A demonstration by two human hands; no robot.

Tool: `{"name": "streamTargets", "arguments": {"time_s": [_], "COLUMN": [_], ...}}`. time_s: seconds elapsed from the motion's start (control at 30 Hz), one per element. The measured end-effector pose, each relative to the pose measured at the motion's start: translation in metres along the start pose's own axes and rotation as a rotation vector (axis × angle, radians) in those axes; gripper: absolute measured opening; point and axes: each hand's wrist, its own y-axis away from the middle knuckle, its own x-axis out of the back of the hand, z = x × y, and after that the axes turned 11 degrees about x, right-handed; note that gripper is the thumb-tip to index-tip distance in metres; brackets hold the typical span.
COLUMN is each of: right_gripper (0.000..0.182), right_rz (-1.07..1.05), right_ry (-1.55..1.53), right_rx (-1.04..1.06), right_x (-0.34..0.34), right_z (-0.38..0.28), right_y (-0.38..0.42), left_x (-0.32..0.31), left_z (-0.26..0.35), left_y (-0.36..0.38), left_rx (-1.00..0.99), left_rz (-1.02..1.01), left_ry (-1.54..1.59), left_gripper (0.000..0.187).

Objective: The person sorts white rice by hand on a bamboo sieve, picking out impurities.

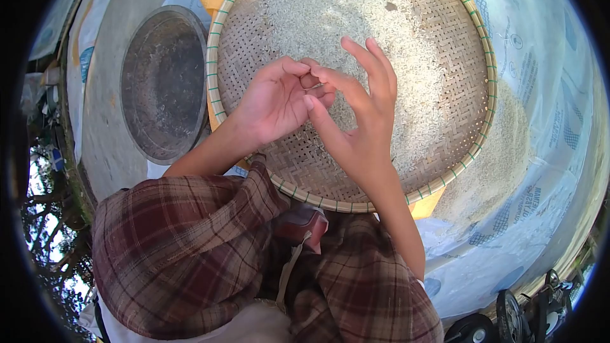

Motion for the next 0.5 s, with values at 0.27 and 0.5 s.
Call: {"name": "streamTargets", "arguments": {"time_s": [0.27,0.5], "right_gripper": [0.034,0.043], "right_rz": [0.039,-0.136], "right_ry": [0.051,0.363], "right_rx": [-0.246,-0.216], "right_x": [0.016,0.005], "right_z": [0.022,0.04], "right_y": [0.021,0.039], "left_x": [0.01,0.087], "left_z": [0.056,0.129], "left_y": [0.064,0.158], "left_rx": [-0.313,-0.81], "left_rz": [0.123,1.118], "left_ry": [-0.04,-0.565], "left_gripper": [0.02,0.03]}}
